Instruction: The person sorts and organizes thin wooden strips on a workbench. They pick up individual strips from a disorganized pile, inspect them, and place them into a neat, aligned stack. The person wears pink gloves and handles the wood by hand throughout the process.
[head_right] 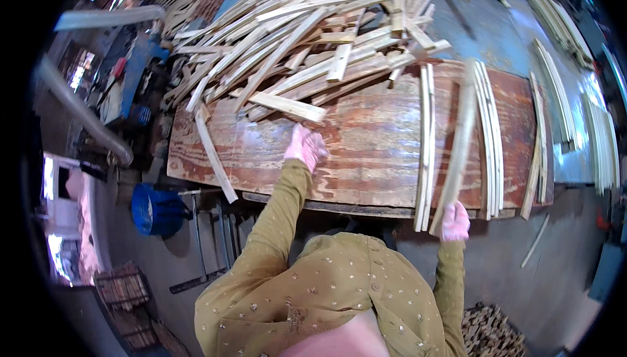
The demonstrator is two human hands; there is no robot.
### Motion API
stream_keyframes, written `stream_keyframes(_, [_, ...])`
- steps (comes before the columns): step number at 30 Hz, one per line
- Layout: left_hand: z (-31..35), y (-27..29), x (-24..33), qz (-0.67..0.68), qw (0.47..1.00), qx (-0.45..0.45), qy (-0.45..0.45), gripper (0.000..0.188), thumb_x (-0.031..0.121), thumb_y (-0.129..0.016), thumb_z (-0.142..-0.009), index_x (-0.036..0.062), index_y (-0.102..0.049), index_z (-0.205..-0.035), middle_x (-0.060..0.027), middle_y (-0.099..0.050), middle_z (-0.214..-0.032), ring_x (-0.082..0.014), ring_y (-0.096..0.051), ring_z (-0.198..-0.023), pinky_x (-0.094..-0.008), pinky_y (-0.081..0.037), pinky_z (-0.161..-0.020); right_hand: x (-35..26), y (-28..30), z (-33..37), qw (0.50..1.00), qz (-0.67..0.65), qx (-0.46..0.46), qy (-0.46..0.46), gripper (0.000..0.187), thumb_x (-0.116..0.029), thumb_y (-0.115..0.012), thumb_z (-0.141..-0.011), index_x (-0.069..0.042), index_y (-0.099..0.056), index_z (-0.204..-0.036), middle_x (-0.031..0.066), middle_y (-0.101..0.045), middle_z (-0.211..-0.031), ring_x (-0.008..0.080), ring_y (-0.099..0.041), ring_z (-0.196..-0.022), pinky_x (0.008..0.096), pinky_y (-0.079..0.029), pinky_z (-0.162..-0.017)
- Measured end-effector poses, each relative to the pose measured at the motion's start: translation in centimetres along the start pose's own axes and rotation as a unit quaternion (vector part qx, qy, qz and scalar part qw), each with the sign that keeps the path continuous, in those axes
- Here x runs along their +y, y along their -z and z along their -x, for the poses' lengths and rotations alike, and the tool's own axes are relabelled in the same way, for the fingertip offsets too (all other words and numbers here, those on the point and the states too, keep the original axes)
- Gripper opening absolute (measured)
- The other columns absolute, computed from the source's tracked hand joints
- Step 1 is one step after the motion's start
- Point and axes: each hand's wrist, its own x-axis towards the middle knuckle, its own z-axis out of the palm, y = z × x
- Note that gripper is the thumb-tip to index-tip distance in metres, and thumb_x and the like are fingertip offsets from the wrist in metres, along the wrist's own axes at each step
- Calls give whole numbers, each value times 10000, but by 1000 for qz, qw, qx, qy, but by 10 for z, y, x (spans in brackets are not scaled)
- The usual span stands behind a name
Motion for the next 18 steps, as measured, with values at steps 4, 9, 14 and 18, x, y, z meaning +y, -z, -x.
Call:
stream_keyframes(4, [-32, -13, 61, 90, 995, 44, 1, 583, 557, -555, -888, 89, -473, -1225, -139, -558, -1180, -297, -517, -1066, -444, -467, -774, -91, 34, 46, 990, 37, -54, 125, 223, -197, -579, -901, -22, -626, -1032, 155, -628, -852, 316, -622, -778, 413, -497, -716])
stream_keyframes(9, [-55, -13, 78, 157, 982, 93, -38, 376, 264, -667, -873, 98, -528, -1180, -92, -604, -1115, -260, -602, -964, -420, -522, -862, -117, 22, 69, 932, 160, -187, 266, 216, -196, -657, -803, -79, -628, -982, 126, -597, -759, 330, -600, -629, 433, -491, -573])
stream_keyframes(14, [46, -1, 104, 167, 982, 10, -84, 402, 303, -605, -898, 26, -566, -1186, -96, -643, -1010, -225, -620, -894, -391, -525, -817, -134, 8, 59, 887, 251, -213, 324, 239, -207, -674, -764, -100, -603, -966, 108, -555, -681, 313, -587, -589, 437, -476, -528])
stream_keyframes(18, [115, 20, 89, 82, 996, -10, -33, 417, 318, -627, -887, 7, -590, -1162, -79, -633, -931, -192, -609, -838, -353, -523, -768, -149, -12, 48, 829, 264, -212, 445, 233, -211, -678, -738, -106, -595, -928, 58, -538, -652, 266, -569, -510, 398, -446, -440])
